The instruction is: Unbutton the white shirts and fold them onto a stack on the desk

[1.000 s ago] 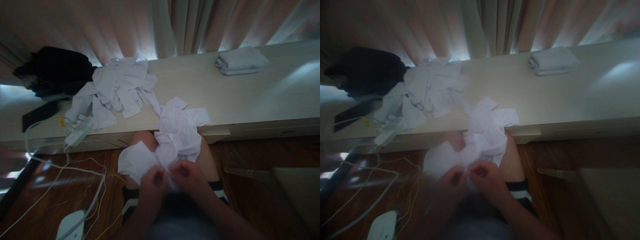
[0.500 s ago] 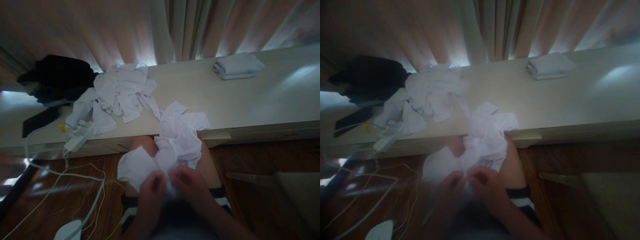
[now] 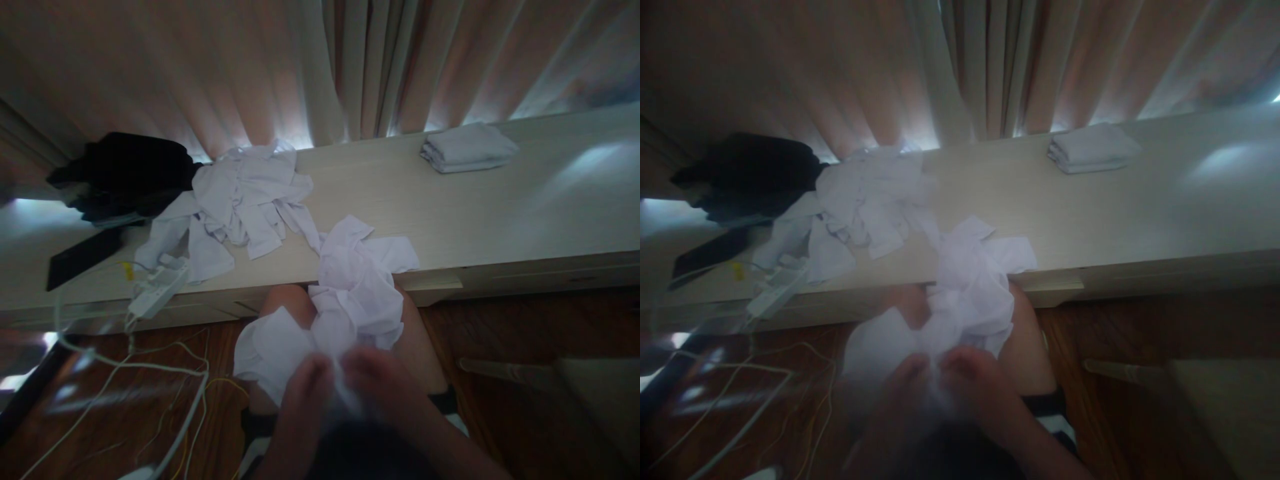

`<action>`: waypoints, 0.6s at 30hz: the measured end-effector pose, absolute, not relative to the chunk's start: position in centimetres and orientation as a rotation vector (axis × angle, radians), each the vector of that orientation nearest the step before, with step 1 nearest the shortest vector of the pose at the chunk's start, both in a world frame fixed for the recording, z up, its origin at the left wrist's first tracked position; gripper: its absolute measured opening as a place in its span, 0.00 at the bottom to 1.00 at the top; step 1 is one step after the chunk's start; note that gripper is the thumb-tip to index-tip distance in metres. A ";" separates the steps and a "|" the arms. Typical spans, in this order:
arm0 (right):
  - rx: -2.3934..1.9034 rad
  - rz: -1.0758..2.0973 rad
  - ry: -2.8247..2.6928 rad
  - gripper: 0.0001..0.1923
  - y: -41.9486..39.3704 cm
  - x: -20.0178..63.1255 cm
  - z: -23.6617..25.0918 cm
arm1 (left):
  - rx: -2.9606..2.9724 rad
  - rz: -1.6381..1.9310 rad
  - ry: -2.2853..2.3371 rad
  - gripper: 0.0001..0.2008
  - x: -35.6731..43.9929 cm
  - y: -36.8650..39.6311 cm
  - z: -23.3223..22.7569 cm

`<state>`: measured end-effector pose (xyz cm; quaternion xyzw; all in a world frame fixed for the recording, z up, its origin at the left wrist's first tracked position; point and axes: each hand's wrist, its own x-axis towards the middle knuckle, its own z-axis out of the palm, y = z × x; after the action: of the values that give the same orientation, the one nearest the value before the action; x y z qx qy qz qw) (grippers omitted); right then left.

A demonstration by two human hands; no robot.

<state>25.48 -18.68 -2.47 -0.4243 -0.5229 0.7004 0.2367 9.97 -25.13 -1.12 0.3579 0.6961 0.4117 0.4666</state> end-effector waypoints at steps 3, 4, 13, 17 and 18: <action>-1.182 1.948 -1.413 0.06 -18.6 25.4 -2.4 | 0.859 0.937 1.650 0.15 9.4 -25.0 -1.6; -1.183 1.950 -1.405 0.06 -18.8 25.4 -2.4 | 0.858 0.919 1.631 0.15 9.2 -25.0 -1.8; -1.076 2.068 -1.357 0.08 -19.5 25.7 -2.9 | 0.743 0.978 1.557 0.11 8.7 -25.2 -2.5; -1.062 2.031 -1.436 0.08 -19.4 26.1 -2.4 | 0.641 0.999 1.441 0.12 8.6 -25.3 -2.4; -1.076 2.012 -1.457 0.08 -19.5 26.1 -2.2 | 0.625 1.006 1.413 0.13 8.6 -25.2 -2.5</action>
<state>26.13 -19.48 -2.23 -0.3881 -0.5254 0.7259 0.2155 8.60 -25.20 -2.48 0.2700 0.6106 0.4346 0.6044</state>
